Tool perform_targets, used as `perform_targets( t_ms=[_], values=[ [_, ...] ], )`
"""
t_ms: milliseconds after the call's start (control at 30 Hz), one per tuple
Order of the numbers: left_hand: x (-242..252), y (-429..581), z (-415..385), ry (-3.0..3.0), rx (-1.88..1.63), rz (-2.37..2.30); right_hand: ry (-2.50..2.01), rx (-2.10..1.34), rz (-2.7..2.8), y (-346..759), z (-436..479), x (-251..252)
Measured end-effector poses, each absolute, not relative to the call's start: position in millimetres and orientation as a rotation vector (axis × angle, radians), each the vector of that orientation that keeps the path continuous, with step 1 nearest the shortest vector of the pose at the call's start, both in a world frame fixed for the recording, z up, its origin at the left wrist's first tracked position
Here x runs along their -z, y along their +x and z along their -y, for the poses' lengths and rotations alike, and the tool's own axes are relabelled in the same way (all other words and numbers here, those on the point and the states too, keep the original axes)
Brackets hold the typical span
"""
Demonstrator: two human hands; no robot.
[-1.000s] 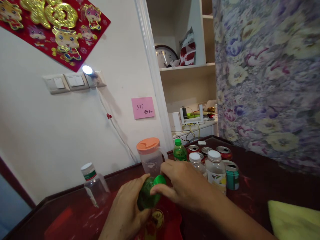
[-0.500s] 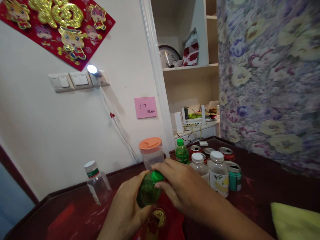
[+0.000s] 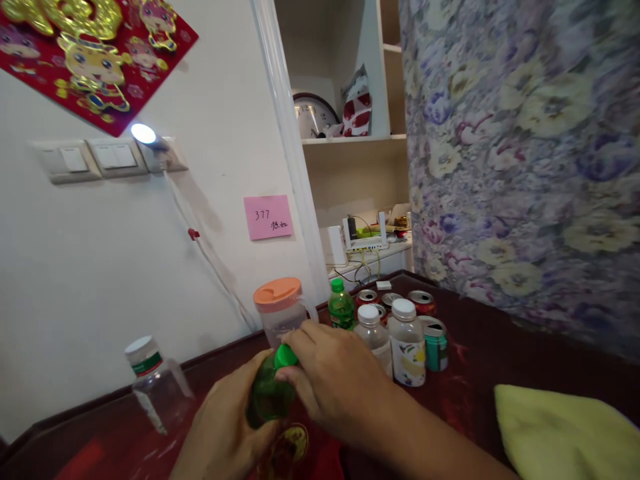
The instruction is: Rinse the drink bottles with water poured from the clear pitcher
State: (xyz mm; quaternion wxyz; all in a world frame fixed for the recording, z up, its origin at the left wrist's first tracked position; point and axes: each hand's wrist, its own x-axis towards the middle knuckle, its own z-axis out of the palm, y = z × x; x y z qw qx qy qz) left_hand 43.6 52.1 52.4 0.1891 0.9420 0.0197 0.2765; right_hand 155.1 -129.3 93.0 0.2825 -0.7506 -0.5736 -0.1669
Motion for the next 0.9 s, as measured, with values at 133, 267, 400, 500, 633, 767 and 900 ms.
perform_targets(
  t_ms=[133,267,400,500,633,767,900],
  values=[
    [-51,43,-47,2.69,-0.807,-0.054,-2.042,0.479,1.483,154,129,-93],
    [-46,43,-47,2.67,-0.852,-0.074,-2.067,0.503,1.439,151,128,-92],
    [-49,46,-44,2.602,-0.733,-0.081,-2.092,0.526,1.413,148,121,-88],
    [-51,45,-46,2.577,-0.741,-0.102,-2.081,0.64,1.426,148,116,-84],
    [-49,42,-53,2.572,-0.822,-0.18,-2.084,0.666,1.443,149,112,-79],
    [-52,40,-55,2.567,-0.844,-0.2,-2.189,0.603,1.432,145,114,-83],
    [-56,38,-59,2.604,-0.854,-0.275,-2.406,0.426,1.447,143,117,-90]
  ],
)
